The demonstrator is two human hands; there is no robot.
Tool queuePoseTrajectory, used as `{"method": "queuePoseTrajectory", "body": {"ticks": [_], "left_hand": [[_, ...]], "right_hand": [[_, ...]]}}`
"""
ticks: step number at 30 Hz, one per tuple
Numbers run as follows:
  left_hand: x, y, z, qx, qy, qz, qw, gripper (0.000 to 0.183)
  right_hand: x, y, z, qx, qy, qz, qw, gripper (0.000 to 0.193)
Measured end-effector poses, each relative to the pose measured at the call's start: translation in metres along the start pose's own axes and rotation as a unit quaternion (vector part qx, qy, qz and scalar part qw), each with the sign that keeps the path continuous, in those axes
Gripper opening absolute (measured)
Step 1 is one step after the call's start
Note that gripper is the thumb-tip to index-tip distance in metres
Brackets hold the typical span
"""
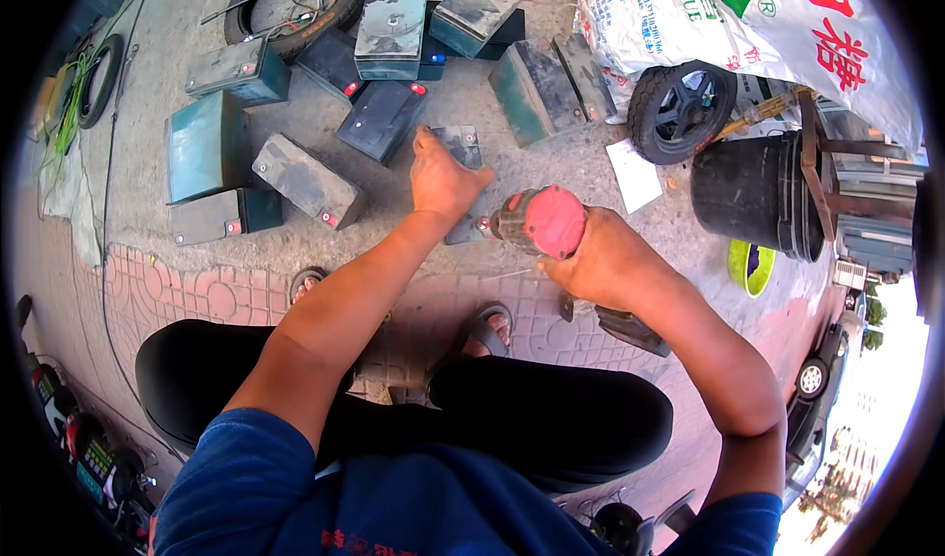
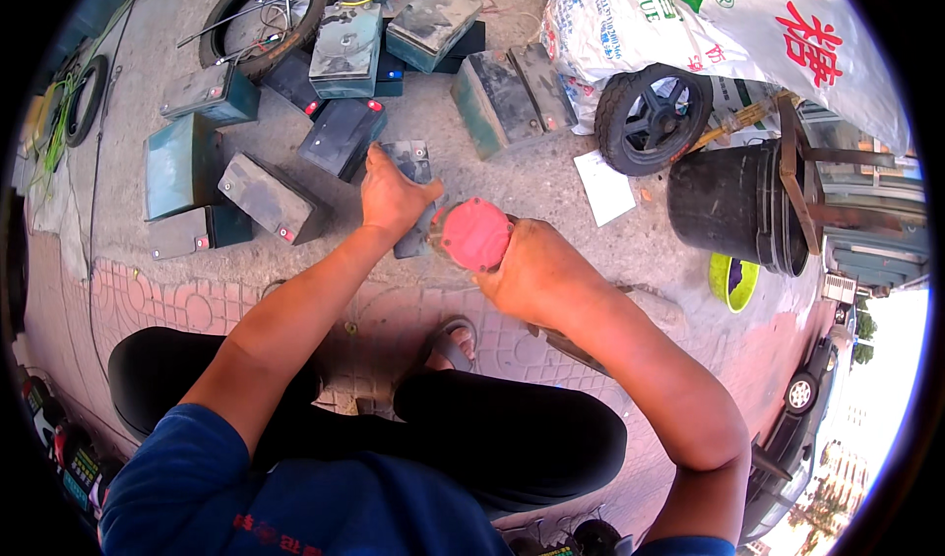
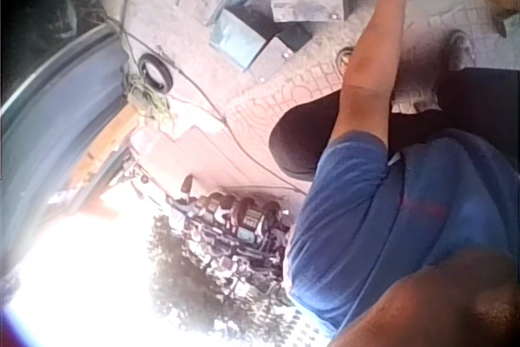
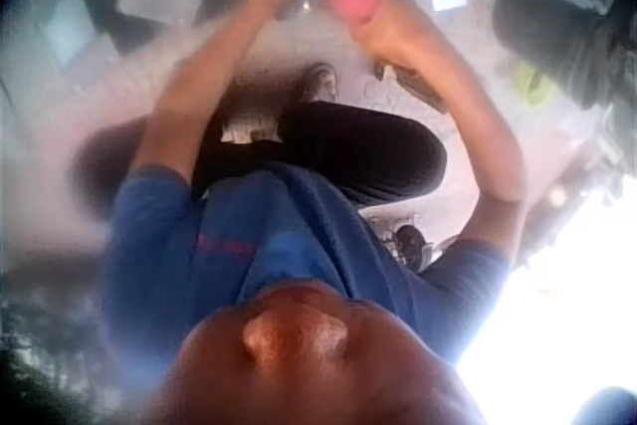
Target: The person unscrews battery terminals using a drill, handles a paper document, and picks up small metal components by hand while sitting on the ground.
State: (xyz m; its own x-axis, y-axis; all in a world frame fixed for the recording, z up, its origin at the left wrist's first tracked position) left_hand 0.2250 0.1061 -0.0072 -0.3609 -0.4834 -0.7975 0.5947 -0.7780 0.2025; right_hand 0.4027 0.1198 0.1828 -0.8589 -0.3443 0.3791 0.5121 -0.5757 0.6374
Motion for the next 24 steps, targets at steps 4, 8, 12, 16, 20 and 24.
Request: {"method": "queuePoseTrajectory", "body": {"ticks": [4, 8, 12, 16, 20, 24], "left_hand": [[0.001, 0.0, 0.0, -0.011, -0.012, -0.019, 1.0, 0.109], [0.002, 0.0, 0.001, 0.014, -0.009, -0.016, 1.0, 0.113], [0.007, 0.0, 0.001, -0.003, -0.007, -0.025, 1.0, 0.116], [0.003, 0.003, 0.003, 0.0, -0.008, -0.025, 1.0, 0.117], [0.0, 0.009, 0.002, 0.021, 0.011, -0.017, 1.0, 0.117], [0.024, -0.001, 0.003, -0.037, 0.001, -0.058, 0.998, 0.113]], "right_hand": [[0.003, -0.004, -0.003, 0.013, 0.05, 0.029, 0.998, 0.035], [0.023, -0.01, 0.003, 0.037, 0.171, 0.109, 0.979, 0.037], [0.02, -0.017, 0.007, 0.044, 0.178, 0.107, 0.977, 0.04], [0.015, -0.015, 0.006, 0.013, 0.113, 0.127, 0.985, 0.032], [0.005, -0.017, -0.001, 0.007, 0.127, 0.087, 0.988, 0.034], [0.026, -0.005, 0.001, 0.003, 0.127, 0.026, 0.992, 0.034]]}}
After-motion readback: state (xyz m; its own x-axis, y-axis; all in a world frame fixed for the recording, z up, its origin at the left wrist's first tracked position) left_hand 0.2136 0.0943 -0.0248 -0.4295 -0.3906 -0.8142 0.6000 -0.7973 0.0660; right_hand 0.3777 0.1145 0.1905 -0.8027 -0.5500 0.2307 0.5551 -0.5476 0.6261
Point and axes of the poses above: each hand's wrist, its own y-axis away from the middle knuckle, its own z-axis out of the back of the hand, x = y × z, the point moved 5 cm from there along -y, towards the middle knuckle, and after that the axes turned 2 degrees about x, right-handed, at the moved point
